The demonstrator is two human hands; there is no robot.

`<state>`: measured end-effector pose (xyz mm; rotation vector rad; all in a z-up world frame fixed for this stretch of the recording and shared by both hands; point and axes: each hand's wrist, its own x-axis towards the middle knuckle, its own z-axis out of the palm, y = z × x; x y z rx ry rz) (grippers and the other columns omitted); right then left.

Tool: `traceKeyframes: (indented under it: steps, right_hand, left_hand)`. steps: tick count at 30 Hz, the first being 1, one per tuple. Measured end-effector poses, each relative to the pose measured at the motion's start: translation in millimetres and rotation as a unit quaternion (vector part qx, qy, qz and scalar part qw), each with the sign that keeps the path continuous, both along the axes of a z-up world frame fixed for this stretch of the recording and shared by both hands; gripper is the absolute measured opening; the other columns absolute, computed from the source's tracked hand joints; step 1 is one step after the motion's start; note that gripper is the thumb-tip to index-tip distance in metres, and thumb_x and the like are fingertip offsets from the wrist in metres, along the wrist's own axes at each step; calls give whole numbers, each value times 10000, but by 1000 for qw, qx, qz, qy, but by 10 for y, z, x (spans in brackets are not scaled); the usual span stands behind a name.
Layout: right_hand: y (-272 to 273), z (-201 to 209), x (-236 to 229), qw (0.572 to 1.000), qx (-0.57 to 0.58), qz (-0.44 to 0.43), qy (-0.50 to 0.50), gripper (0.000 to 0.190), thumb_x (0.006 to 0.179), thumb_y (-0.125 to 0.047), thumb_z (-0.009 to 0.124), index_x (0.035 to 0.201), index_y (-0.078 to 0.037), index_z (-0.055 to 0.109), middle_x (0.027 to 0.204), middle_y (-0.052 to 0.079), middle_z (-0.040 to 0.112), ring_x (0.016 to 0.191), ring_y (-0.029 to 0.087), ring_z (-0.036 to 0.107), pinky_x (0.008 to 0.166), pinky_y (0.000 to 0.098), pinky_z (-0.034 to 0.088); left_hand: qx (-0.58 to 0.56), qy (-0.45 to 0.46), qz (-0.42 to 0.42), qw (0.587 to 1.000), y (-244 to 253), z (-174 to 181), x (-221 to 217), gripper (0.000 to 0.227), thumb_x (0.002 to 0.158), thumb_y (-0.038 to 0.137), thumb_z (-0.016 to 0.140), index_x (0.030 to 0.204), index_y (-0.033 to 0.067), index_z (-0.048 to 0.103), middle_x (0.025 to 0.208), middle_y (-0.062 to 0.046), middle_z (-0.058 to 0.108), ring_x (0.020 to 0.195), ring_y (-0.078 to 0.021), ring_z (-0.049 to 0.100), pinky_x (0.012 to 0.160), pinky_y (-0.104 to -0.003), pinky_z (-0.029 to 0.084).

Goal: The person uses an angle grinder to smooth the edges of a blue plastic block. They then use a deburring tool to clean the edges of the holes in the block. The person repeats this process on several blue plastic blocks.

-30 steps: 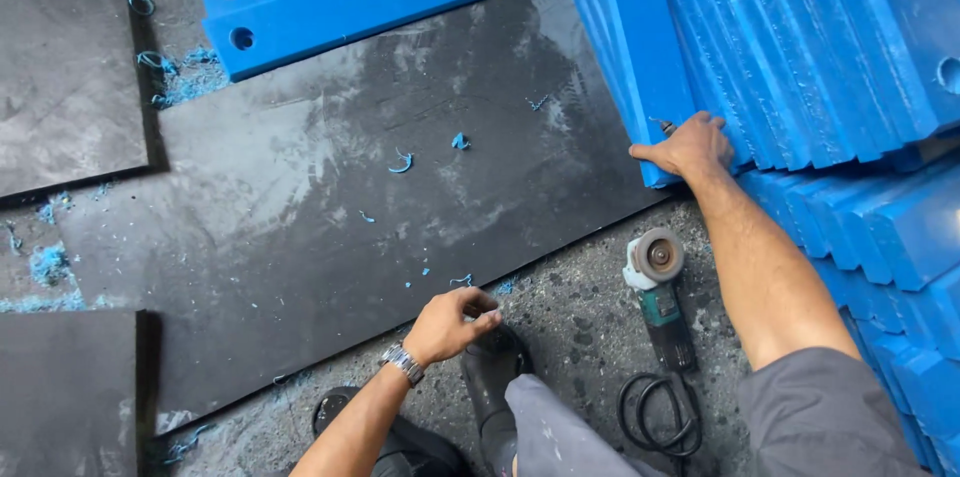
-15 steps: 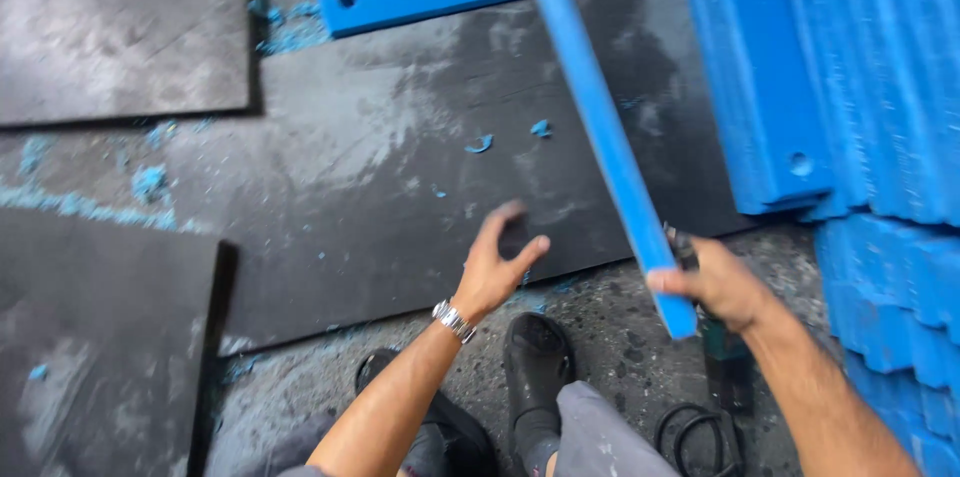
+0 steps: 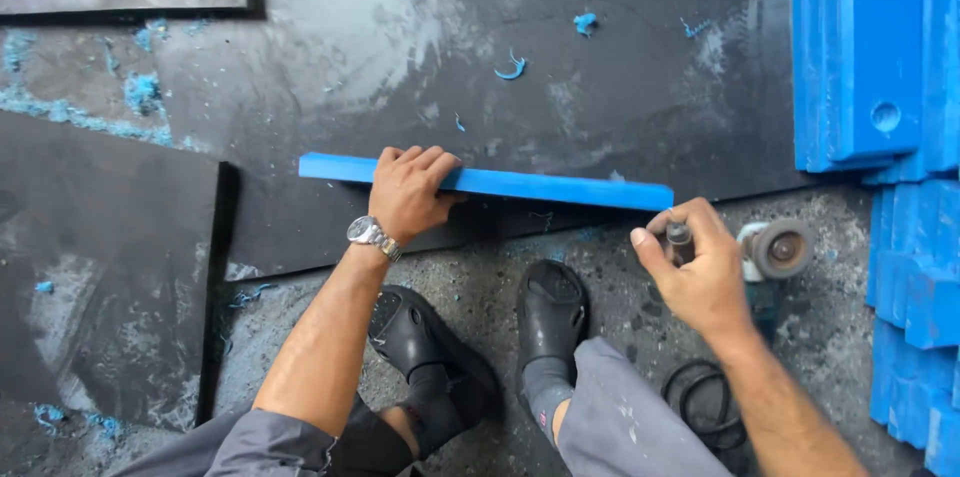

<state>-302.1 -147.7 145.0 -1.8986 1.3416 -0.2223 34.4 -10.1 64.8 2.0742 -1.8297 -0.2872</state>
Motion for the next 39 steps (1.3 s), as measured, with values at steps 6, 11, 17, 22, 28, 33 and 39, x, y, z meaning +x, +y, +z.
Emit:
traceKeyframes:
  steps: [6, 11, 17, 22, 28, 33, 39]
  right_hand:
    - [575, -1274, -529, 995, -54, 67, 53, 291, 860, -184, 778, 1061, -12, 657, 990, 173, 658, 938, 412, 669, 788, 472, 545]
    - [759, -1326, -575, 987, -123, 77, 69, 406, 849, -138, 737, 1215, -11, 615, 1168, 200, 588, 1058, 434, 590, 890, 492, 511]
    - [957, -1132, -1228, 947, -289, -82, 110, 534, 855, -148, 787, 1322, -39, 553, 1289, 183, 534, 1250, 383, 516, 1095, 502, 411]
    - [856, -1530, -2139, 878, -342, -212, 258, 773, 897, -284, 872, 1472, 13, 451, 1373, 254, 487, 1289, 442, 471, 1108, 563, 371]
    - [545, -1705, -2110, 916, -215, -224, 255, 838, 822, -402, 923, 1421, -11, 487, 1284, 236, 544, 1215, 443, 536, 996, 558, 444]
    - [531, -1587, -2133, 947, -150, -262, 111, 696, 797, -382, 907, 1305, -37, 580, 1176, 172, 687, 1058, 318, 679, 931, 464, 531]
    - [288, -644, -1539, 854, 282, -352, -260, 607, 870, -445, 751, 1267, -12, 600, 1014, 199, 707, 820, 298, 693, 733, 426, 566]
  left_hand:
    - [-32, 10, 61, 998, -143, -71, -311, 356, 727, 293, 850, 963, 142, 629, 917, -13, 626, 911, -253, 624, 788, -439, 415]
    - [-33, 16, 85, 996, -346, -72, -571, 347, 736, 268, 834, 985, 132, 636, 924, -25, 625, 905, -262, 624, 775, -451, 410]
    - [-28, 19, 69, 997, -425, -101, -628, 359, 766, 252, 820, 1057, 123, 653, 961, -56, 635, 929, -291, 628, 789, -457, 433]
    - [32, -4, 42, 999, -439, -107, -487, 405, 761, 299, 831, 1076, 110, 659, 977, -79, 651, 945, -320, 639, 783, -476, 468]
    - [110, -31, 20, 993, -416, -153, -385, 399, 741, 331, 830, 1023, 118, 644, 944, -74, 661, 942, -316, 661, 765, -485, 502]
    - [81, -48, 13, 995, -425, -145, -374, 350, 775, 341, 808, 981, 121, 630, 894, -62, 651, 890, -303, 668, 736, -466, 511]
    - [61, -45, 21, 997, -436, -99, -391, 325, 803, 355, 799, 948, 120, 627, 866, -54, 639, 850, -288, 662, 717, -458, 510]
